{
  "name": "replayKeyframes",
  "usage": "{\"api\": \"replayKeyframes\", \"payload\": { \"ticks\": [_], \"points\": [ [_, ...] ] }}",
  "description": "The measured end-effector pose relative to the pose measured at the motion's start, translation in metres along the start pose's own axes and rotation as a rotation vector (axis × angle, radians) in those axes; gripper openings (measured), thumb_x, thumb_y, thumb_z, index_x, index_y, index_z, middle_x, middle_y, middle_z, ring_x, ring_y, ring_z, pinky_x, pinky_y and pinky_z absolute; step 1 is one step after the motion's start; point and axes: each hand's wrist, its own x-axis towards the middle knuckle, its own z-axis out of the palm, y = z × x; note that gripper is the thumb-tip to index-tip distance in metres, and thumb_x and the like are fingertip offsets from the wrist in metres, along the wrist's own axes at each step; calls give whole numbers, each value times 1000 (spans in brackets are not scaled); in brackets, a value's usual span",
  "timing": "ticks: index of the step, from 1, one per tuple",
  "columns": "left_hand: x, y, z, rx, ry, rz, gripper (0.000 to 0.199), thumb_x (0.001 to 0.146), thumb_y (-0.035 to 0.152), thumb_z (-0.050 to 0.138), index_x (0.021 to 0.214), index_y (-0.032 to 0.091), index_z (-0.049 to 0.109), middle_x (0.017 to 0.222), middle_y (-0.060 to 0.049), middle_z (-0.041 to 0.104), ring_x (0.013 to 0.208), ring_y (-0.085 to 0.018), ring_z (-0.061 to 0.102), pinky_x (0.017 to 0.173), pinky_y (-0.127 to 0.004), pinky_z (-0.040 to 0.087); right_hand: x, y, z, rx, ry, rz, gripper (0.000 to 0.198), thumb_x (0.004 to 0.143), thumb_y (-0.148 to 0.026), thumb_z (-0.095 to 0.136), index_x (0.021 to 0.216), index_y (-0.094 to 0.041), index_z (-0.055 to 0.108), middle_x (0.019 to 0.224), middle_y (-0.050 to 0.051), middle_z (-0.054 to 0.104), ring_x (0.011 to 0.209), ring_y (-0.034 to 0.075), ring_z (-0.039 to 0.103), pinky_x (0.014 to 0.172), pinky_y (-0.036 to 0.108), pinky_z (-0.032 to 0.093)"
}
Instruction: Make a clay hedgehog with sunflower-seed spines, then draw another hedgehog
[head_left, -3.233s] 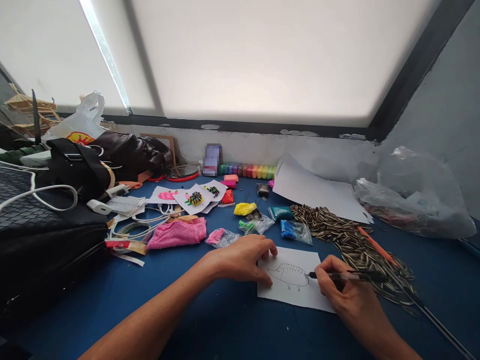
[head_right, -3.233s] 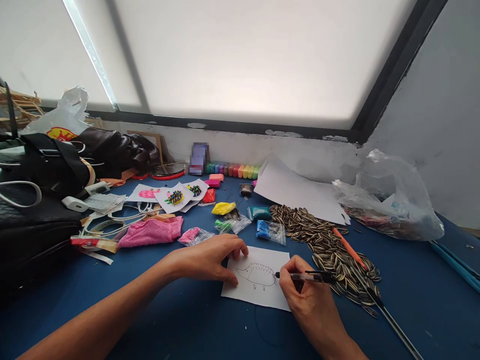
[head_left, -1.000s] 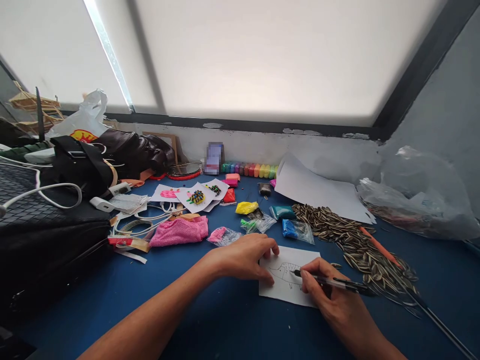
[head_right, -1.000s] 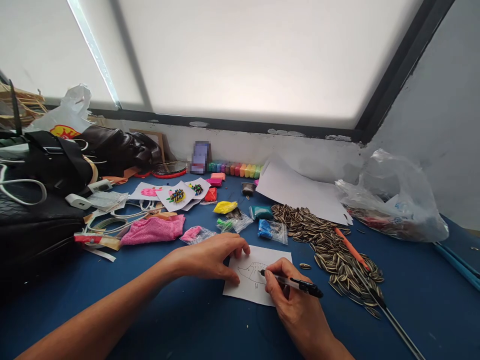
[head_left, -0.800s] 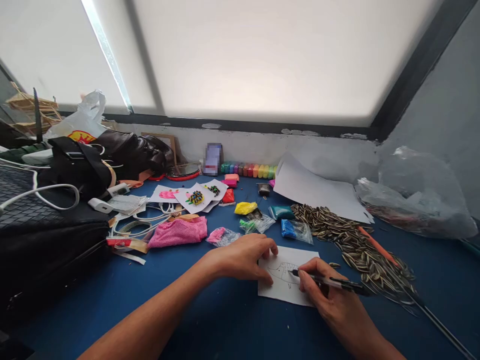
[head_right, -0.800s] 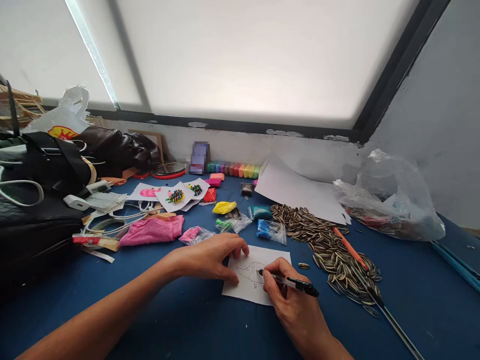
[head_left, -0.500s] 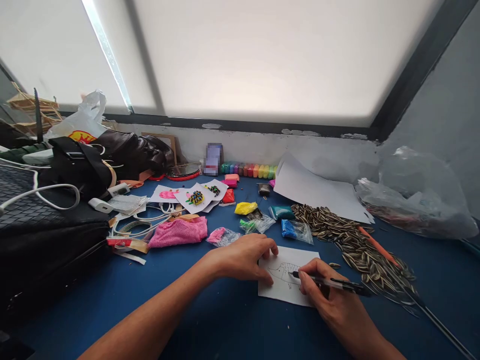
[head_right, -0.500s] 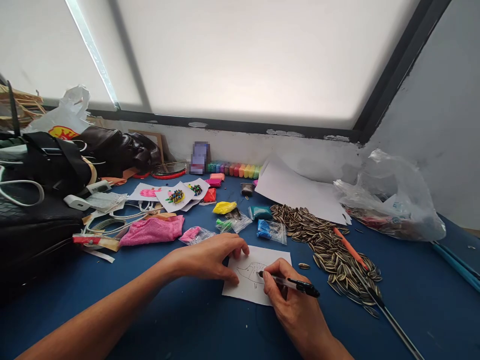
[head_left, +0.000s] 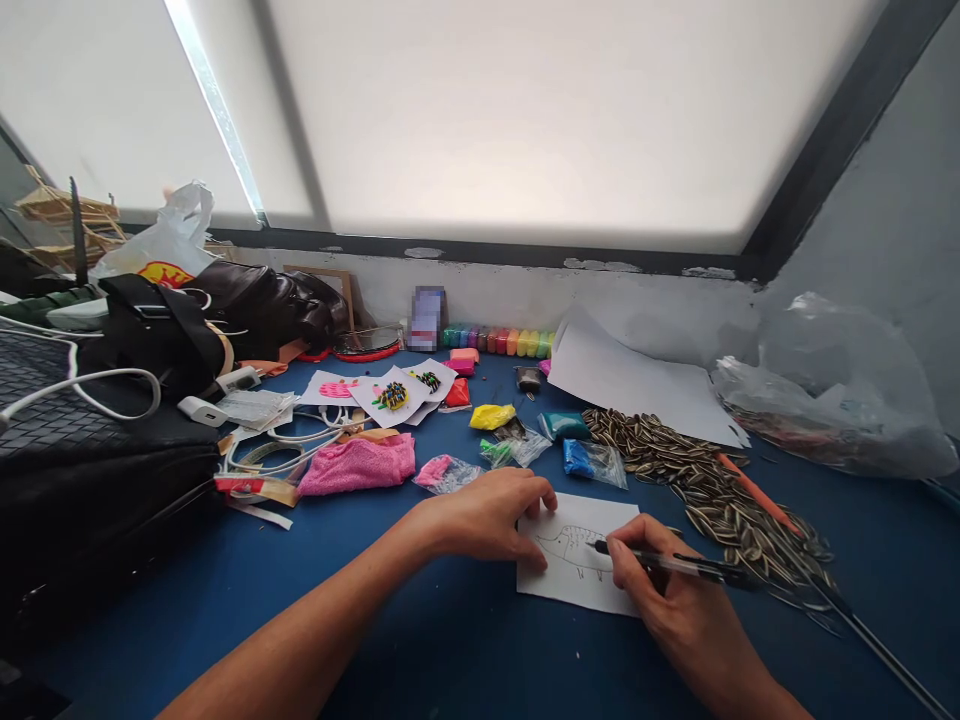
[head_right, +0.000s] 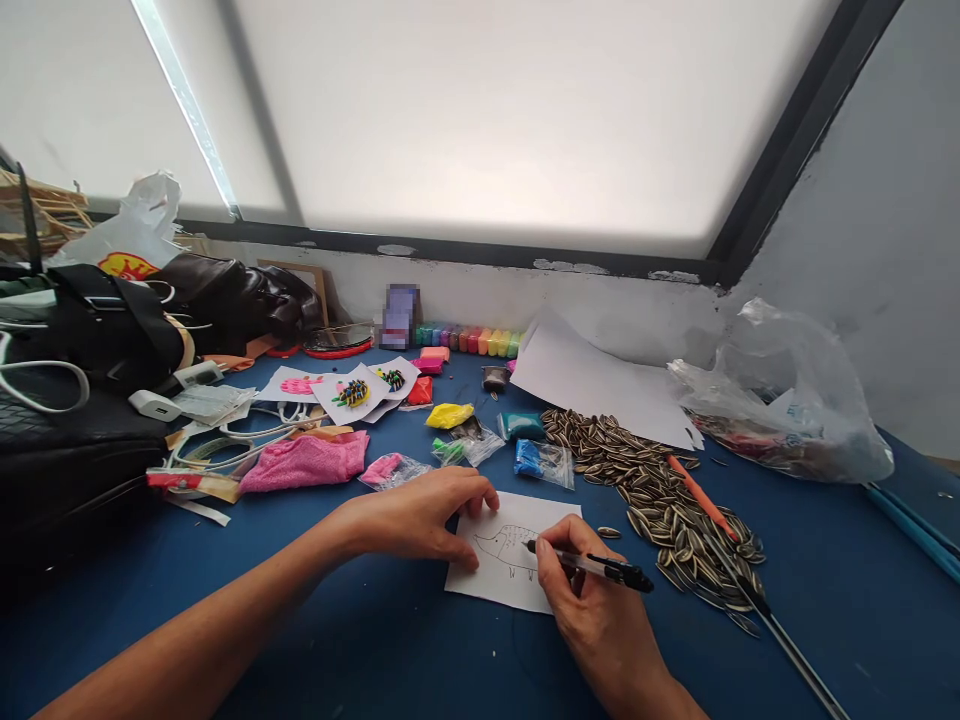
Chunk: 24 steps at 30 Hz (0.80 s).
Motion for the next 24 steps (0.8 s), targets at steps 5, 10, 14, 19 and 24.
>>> {"api": "replayKeyframes", "payload": {
  "ticks": [5,10,14,19,24],
  "points": [
    [-1,3,-2,1,-2,-2,49,68,31,78,111,22,57,100,-1,59,98,-20,54,78,-25,41,0,0,0,-5,-54,16,28,88,-41,44,69,-23,56,58,-2,54,50,14,51,45,24,40],
    [0,3,-2,0,-4,-3,49,68,31,78,111,22,56,101,-1,58,99,-20,53,79,-25,41,1,-1,-2,-12,-57,20,29,87,-42,45,68,-23,56,58,-1,54,50,14,50,44,24,39],
    [0,1,-1,4,-1,0,49,68,32,78,111,23,56,100,-1,58,99,-20,53,79,-25,41,1,-1,-1,1,-63,21,28,86,-41,45,67,-23,56,57,-2,54,49,14,51,45,24,40],
    [0,2,-1,4,-7,-5,49,68,32,77,111,22,56,100,-1,58,99,-20,53,80,-26,41,2,-3,-2,26,-56,11,28,86,-40,47,66,-23,56,56,-2,53,49,14,50,45,24,41],
    [0,2,-1,1,-7,0,48,68,32,76,111,22,56,100,-2,58,99,-20,53,80,-26,41,-1,3,0,29,-36,14,31,88,-42,46,65,-23,55,58,-2,54,52,14,51,46,24,39]
  ]
}}
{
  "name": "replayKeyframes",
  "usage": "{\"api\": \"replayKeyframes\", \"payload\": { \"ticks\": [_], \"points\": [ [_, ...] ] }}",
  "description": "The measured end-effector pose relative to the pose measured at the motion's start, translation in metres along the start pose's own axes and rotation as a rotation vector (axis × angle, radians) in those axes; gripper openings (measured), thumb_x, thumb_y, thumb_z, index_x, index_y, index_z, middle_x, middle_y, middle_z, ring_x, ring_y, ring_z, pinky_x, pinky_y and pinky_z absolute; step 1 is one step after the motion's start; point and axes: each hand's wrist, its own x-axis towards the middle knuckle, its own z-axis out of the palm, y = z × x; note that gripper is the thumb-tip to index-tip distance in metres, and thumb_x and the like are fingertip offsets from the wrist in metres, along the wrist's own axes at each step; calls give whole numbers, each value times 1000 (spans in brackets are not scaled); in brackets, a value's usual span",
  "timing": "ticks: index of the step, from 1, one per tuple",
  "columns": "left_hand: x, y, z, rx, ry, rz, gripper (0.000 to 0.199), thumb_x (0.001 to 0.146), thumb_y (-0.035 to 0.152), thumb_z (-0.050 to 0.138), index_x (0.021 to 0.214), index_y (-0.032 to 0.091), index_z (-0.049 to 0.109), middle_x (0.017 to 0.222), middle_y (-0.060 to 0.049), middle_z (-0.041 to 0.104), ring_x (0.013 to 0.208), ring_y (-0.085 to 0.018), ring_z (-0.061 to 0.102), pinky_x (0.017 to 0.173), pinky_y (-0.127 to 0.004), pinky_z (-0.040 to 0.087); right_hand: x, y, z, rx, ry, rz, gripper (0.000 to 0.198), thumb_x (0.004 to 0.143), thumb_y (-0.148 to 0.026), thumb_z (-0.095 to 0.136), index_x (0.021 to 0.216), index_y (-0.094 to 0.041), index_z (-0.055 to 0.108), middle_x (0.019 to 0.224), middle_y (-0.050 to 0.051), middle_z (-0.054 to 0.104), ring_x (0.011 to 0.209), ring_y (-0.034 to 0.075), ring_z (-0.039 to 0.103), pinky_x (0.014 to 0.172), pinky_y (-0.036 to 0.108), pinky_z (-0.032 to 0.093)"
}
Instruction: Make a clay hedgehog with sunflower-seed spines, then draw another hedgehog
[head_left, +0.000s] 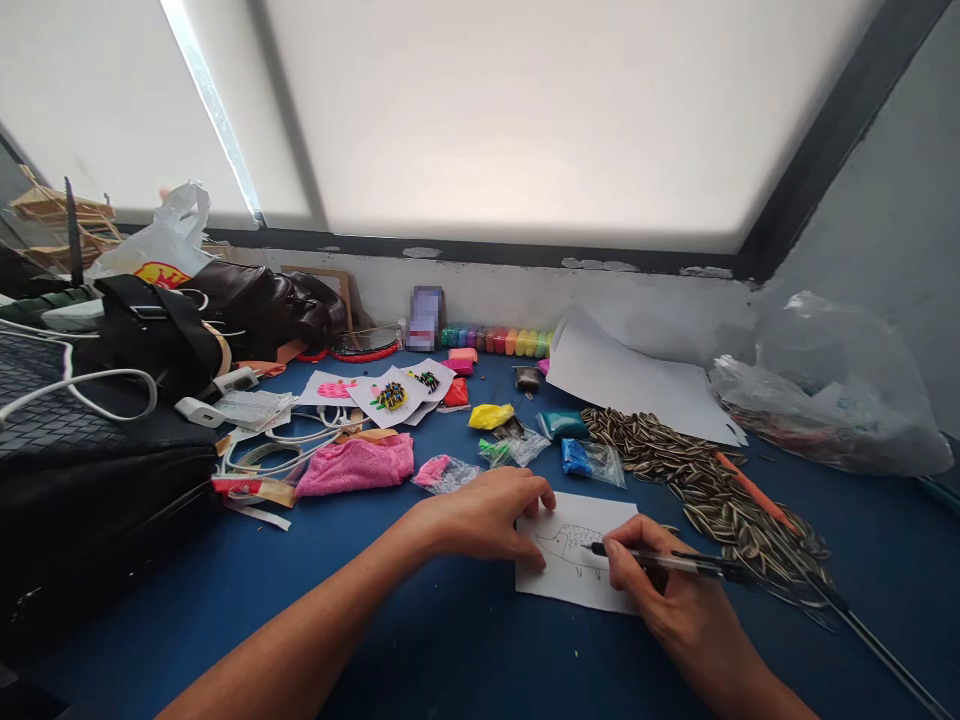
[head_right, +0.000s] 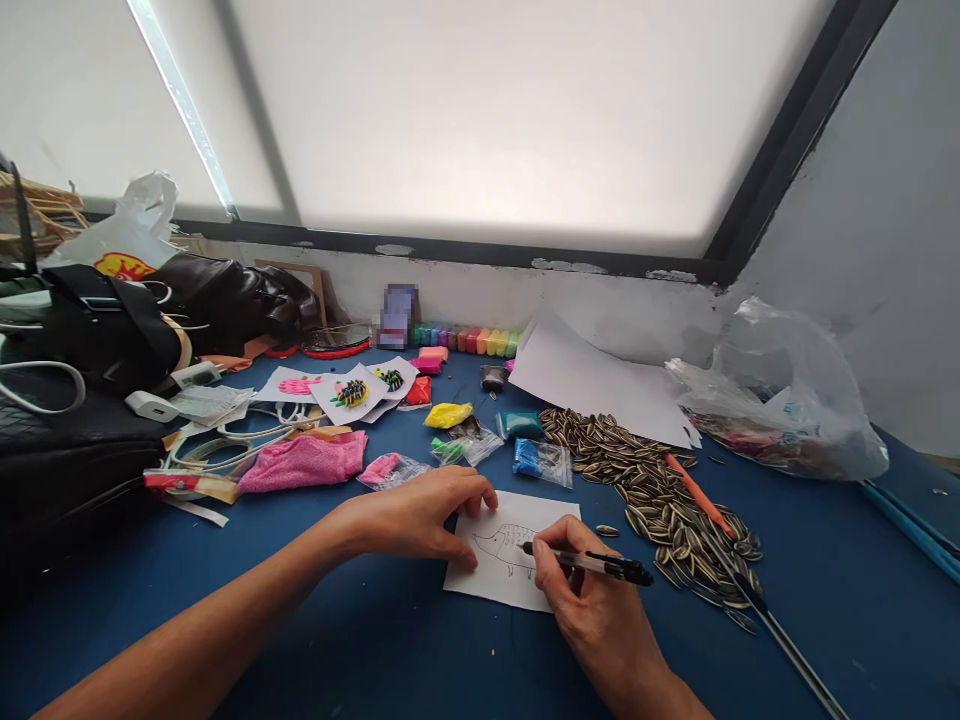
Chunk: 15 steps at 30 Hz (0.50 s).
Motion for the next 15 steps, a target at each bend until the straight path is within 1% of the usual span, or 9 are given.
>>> {"api": "replayKeyframes", "payload": {
  "ticks": [2,4,7,15],
  "points": [
    [0,-1,1,-3,-1,0,49,68,33,76,111,22,56,101,-2,58,99,-20,53,80,-26,41,-1,6,2,-25,51,11,32,89,-43,46,66,-23,54,59,-2,53,51,14,47,44,24,35],
    [0,-2,1,-7,-1,2,49,68,33,76,111,23,56,101,-2,58,99,-21,53,79,-27,41,-2,12,3,-58,73,19,32,89,-43,45,66,-24,53,59,-2,52,50,14,44,43,24,33],
    [1,-2,1,-7,3,5,49,68,33,77,111,23,56,101,-2,59,99,-21,53,79,-27,41,-3,15,4,-88,60,20,31,90,-44,45,68,-24,54,59,-2,52,50,14,44,44,25,33],
    [0,2,-2,2,0,-2,48,68,32,77,111,21,57,100,-2,59,98,-20,54,77,-26,41,-4,11,4,-71,21,29,32,90,-45,44,69,-24,54,59,-2,52,51,15,45,46,25,34]
  ]
}}
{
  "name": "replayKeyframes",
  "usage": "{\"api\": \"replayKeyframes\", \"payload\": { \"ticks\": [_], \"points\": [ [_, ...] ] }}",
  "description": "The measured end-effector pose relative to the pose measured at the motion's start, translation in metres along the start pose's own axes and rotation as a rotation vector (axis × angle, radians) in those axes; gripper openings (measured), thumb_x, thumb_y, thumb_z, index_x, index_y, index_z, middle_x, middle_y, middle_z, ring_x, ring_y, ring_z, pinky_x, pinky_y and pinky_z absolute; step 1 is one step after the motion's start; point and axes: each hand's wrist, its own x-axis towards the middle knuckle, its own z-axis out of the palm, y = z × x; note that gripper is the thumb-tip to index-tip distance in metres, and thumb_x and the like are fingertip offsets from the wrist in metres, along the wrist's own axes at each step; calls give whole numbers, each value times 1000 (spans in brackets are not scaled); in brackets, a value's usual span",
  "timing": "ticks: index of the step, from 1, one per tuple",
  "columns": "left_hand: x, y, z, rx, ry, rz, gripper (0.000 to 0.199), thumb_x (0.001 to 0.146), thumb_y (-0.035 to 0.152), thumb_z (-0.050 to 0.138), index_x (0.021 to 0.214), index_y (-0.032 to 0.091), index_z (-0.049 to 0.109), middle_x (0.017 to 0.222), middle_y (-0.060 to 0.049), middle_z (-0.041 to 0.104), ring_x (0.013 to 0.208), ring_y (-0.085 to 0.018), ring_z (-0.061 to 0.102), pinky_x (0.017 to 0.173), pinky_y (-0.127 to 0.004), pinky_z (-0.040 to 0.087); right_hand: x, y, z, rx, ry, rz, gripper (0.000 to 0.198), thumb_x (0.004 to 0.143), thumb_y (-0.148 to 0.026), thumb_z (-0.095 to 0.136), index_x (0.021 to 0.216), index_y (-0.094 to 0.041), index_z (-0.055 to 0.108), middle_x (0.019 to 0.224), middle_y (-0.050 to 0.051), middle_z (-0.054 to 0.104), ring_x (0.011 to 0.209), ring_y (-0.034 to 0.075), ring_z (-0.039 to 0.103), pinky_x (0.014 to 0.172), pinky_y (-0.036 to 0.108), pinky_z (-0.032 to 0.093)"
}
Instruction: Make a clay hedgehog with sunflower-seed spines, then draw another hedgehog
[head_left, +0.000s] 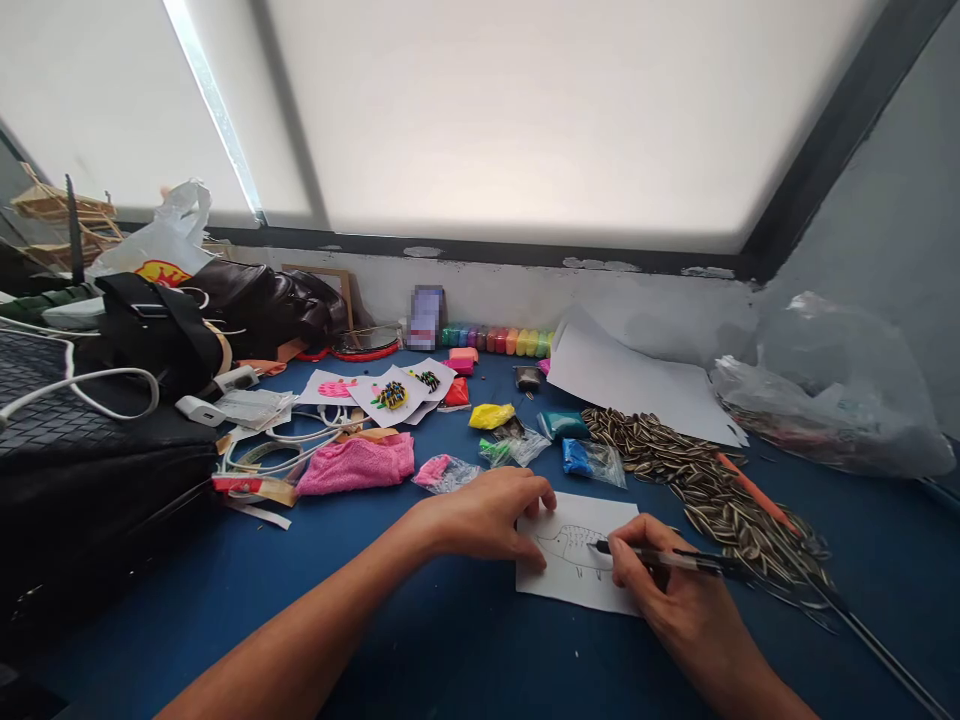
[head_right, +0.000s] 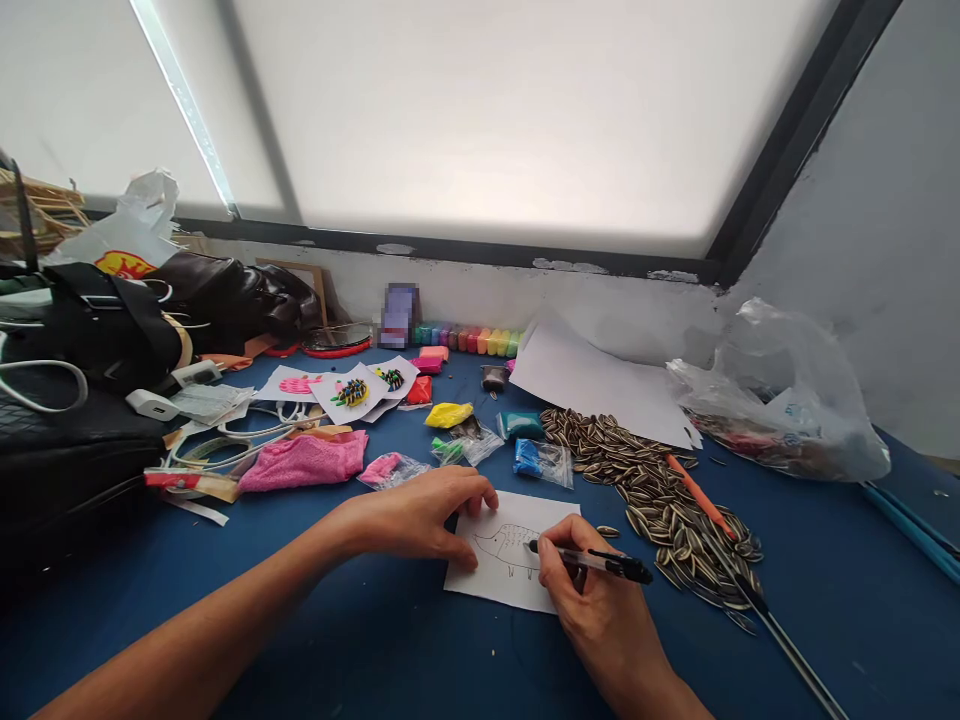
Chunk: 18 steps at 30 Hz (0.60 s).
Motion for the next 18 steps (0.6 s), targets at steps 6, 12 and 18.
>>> {"api": "replayKeyframes", "payload": {
  "ticks": [6,12,18],
  "points": [
    [0,-3,2,-9,4,6,50,67,33,77,111,22,56,100,-2,58,98,-20,53,78,-26,40,0,2,1,0,19,-5,32,90,-44,43,69,-24,54,60,-1,52,50,15,45,45,25,34],
    [0,-2,2,-9,-1,-3,50,67,33,77,111,23,56,101,-2,58,98,-20,53,78,-26,41,1,2,1,-12,14,-15,32,90,-44,43,68,-24,53,59,-2,52,51,15,45,46,26,35],
    [0,-2,1,-12,1,1,47,68,33,76,110,23,56,100,-1,58,99,-20,53,78,-26,41,0,2,2,8,15,-24,32,90,-45,44,68,-24,54,57,-2,51,49,14,45,45,25,35]
  ]
}}
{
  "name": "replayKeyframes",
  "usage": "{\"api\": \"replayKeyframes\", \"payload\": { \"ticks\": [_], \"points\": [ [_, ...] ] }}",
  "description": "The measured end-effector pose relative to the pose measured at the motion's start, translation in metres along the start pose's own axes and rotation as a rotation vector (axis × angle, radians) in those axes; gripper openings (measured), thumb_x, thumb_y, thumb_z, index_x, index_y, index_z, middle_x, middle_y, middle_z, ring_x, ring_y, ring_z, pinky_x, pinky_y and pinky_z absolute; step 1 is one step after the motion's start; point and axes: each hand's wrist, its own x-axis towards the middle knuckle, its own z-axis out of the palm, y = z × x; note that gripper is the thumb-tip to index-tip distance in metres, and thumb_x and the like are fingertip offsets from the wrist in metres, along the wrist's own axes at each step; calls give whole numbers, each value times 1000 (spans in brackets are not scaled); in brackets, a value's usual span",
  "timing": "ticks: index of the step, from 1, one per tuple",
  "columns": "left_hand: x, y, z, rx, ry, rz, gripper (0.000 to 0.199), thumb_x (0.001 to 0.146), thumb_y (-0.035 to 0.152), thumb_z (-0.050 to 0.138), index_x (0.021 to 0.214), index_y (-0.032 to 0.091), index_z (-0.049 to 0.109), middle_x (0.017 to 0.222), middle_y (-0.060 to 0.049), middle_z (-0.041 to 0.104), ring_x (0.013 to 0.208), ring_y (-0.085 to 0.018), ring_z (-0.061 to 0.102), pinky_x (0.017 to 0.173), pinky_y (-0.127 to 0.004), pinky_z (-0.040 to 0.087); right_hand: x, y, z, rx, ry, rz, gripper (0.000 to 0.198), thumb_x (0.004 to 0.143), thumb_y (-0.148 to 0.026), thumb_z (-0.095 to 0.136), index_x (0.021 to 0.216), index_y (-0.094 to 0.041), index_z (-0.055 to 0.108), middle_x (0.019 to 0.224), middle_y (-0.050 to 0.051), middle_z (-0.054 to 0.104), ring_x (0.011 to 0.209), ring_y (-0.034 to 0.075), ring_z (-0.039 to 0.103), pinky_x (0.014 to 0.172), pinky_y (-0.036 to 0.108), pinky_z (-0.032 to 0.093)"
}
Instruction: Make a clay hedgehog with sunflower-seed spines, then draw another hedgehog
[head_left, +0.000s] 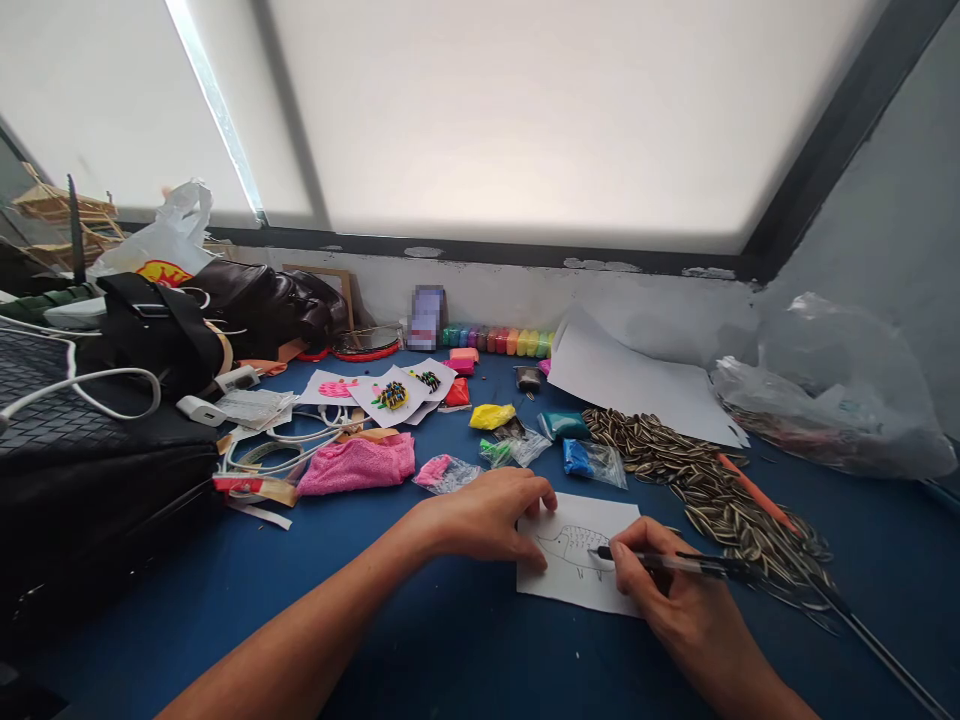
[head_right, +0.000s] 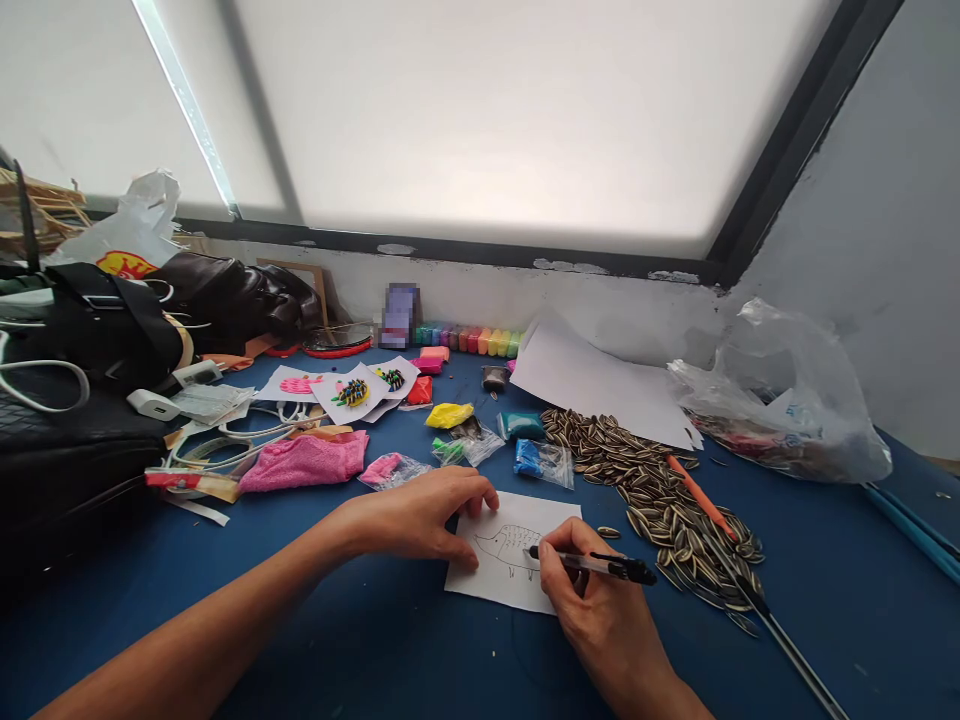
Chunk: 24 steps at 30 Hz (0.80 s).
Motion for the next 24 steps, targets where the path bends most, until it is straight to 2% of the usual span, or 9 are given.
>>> {"api": "replayKeyframes", "payload": {
  "ticks": [4,10,24],
  "points": [
    [0,-1,0,2,0,0,48,68,33,77,110,22,56,101,-2,58,99,-21,53,78,-27,41,0,-2,-3,-6,38,26,33,89,-45,44,65,-24,52,57,-2,50,46,13,41,42,25,32],
    [0,0,0,5,-4,-1,48,68,33,77,111,22,56,101,-2,59,99,-21,53,78,-26,41,1,-1,-4,-25,36,11,32,89,-43,43,66,-24,52,58,-2,51,50,14,45,45,25,35],
    [-1,1,0,12,-1,-1,49,68,33,77,111,22,56,100,-2,58,98,-20,53,78,-26,41,4,-7,-8,-15,-20,27,31,88,-43,43,65,-24,52,55,-3,49,47,14,44,42,25,35]
  ]
}}
